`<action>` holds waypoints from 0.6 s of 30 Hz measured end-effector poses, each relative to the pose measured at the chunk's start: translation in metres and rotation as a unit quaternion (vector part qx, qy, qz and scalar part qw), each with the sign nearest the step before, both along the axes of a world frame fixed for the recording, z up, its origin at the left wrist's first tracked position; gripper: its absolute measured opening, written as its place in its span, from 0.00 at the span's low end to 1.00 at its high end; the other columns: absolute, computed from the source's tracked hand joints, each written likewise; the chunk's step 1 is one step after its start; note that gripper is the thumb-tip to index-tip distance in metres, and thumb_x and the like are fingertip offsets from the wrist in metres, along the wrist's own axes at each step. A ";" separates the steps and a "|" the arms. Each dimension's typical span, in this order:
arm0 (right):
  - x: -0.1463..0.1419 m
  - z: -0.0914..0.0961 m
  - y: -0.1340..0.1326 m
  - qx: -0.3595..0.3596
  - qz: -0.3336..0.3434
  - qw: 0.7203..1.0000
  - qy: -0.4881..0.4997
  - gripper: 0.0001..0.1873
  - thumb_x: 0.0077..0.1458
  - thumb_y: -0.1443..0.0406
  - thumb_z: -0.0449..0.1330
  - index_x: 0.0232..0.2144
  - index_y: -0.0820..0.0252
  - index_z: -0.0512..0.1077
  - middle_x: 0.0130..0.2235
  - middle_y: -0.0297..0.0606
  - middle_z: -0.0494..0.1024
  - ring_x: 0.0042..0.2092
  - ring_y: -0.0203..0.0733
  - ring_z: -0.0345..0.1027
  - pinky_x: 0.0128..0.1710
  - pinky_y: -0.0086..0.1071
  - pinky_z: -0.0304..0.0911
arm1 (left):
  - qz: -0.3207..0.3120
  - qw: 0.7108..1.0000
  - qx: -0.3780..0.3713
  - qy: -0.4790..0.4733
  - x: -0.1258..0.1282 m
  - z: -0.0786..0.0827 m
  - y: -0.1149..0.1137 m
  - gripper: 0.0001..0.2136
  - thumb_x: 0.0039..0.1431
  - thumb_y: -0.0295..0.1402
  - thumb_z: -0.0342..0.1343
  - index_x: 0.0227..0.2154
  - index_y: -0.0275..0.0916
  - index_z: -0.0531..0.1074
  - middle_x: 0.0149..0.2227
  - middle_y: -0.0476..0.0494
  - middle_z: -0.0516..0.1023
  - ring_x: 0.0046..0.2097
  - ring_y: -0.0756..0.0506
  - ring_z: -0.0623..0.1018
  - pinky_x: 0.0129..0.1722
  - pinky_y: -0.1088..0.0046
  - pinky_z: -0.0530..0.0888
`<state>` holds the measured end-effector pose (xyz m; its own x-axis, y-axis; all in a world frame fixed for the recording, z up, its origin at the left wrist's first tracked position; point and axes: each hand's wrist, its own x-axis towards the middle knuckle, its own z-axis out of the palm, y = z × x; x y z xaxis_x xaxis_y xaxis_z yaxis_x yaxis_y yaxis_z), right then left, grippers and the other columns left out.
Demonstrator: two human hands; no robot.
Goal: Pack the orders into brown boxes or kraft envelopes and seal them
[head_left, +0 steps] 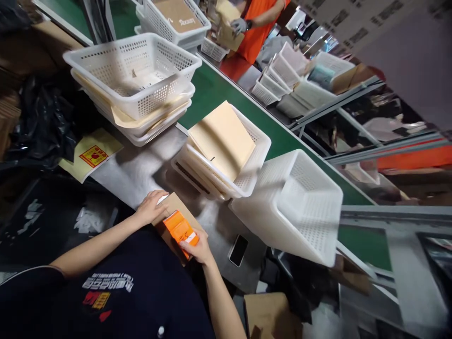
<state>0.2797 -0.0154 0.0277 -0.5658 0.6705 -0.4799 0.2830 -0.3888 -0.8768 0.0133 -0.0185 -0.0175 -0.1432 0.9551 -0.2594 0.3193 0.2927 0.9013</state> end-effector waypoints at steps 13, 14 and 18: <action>-0.002 0.013 0.002 0.036 0.018 0.999 -0.022 0.25 0.44 0.49 0.74 0.36 0.61 0.78 0.28 0.34 0.77 0.28 0.36 0.63 0.28 0.31 0.65 | -0.128 0.991 -0.024 0.016 0.012 0.050 -0.005 0.19 0.63 0.48 0.53 0.23 0.41 0.73 0.28 0.46 0.75 0.32 0.44 0.73 0.34 0.69 0.68; -0.004 0.016 0.003 0.036 0.018 0.999 -0.028 0.25 0.45 0.49 0.74 0.37 0.61 0.78 0.29 0.35 0.78 0.28 0.37 0.64 0.29 0.32 0.66 | -0.130 0.990 -0.005 0.053 0.011 0.049 -0.005 0.17 0.64 0.45 0.53 0.24 0.41 0.74 0.30 0.45 0.77 0.34 0.43 0.74 0.36 0.68 0.69; -0.007 0.030 0.007 0.033 0.030 0.997 -0.063 0.25 0.50 0.49 0.72 0.39 0.63 0.79 0.33 0.39 0.81 0.31 0.40 0.68 0.33 0.35 0.68 | -0.134 0.984 0.026 0.111 -0.002 0.036 -0.001 0.17 0.67 0.42 0.49 0.27 0.41 0.76 0.34 0.41 0.78 0.38 0.41 0.76 0.43 0.65 0.70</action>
